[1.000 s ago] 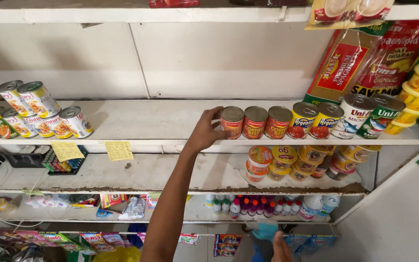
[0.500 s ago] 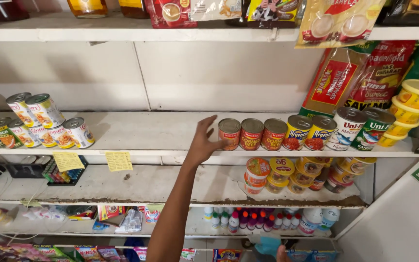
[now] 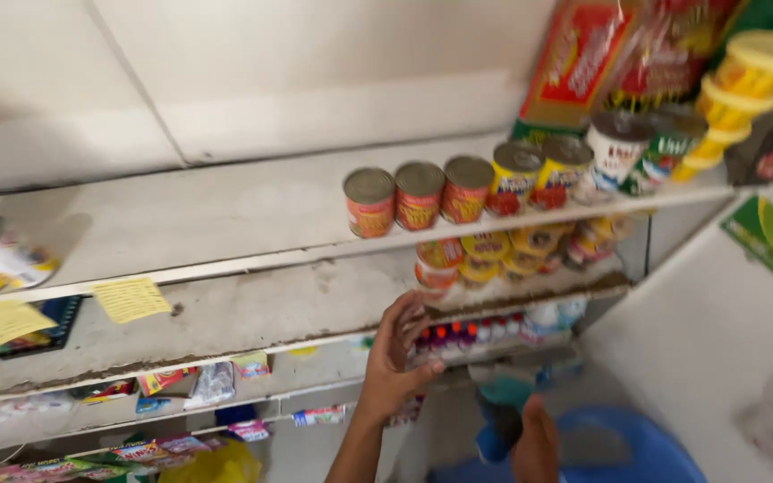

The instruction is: Cleaning canned food items with a cloth and placing them on a shelf.

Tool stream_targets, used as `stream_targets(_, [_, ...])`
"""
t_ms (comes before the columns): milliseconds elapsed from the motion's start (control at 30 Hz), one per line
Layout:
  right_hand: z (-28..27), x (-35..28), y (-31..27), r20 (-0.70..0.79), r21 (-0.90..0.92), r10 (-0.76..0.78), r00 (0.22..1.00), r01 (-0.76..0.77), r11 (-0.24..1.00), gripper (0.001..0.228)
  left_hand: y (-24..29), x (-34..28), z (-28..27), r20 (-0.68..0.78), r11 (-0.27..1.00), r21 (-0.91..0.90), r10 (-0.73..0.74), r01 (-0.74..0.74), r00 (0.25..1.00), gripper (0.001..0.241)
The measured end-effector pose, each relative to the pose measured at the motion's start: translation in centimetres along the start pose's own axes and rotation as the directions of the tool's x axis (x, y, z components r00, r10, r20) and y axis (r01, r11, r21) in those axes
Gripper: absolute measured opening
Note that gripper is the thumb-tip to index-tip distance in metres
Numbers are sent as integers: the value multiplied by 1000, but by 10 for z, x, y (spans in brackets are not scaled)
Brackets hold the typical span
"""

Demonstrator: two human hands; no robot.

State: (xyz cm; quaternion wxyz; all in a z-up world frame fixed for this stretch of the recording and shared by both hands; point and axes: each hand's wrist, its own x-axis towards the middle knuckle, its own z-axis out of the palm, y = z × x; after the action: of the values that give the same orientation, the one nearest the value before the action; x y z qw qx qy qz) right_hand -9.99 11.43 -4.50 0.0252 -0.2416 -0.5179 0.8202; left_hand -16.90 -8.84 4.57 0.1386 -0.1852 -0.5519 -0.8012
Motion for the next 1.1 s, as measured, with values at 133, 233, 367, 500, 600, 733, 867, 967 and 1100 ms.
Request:
stream_targets(133, [32,-36,-24,-137,166,-232,963,253,953,49,-36,-21,4,159,980,-58,-178,190,971,104])
stream_targets(233, [24,-27,-6,-268,97,-317,910,353,930,48,-43,-26,3,299,955,-7,-282,298,912,98])
stream_targets(367, [18,-47,22,-433,-77,-408,804,418,905,50,-61,-33,0,472,906,59,-394,418,788,96])
stream_targets(500, [-35,-70,105,-639,-53,-372,674,444,895,52,-76,-45,16,646,818,100,-486,566,589,93])
stream_targets(600, [-27,-103,81,-773,-104,-369,516,470,876,45,-88,-69,41,724,780,141,-501,610,474,95])
stream_targets(733, [-33,-137,43,-830,-127,-373,414,511,850,50,-103,-114,75,826,692,221,-508,688,245,90])
stream_targets(867, [-74,-171,71,-906,-201,-332,263,422,884,50,-113,-156,110,875,662,342,-483,667,32,90])
stream_targets(967, [-92,-210,49,-954,-216,-223,200,53,975,72,-121,-195,136,897,668,394,-429,632,-106,88])
stream_targets(1100, [-155,-271,115,-977,-211,-212,-3,-75,975,72,-142,-266,163,884,651,459,-401,605,-240,91])
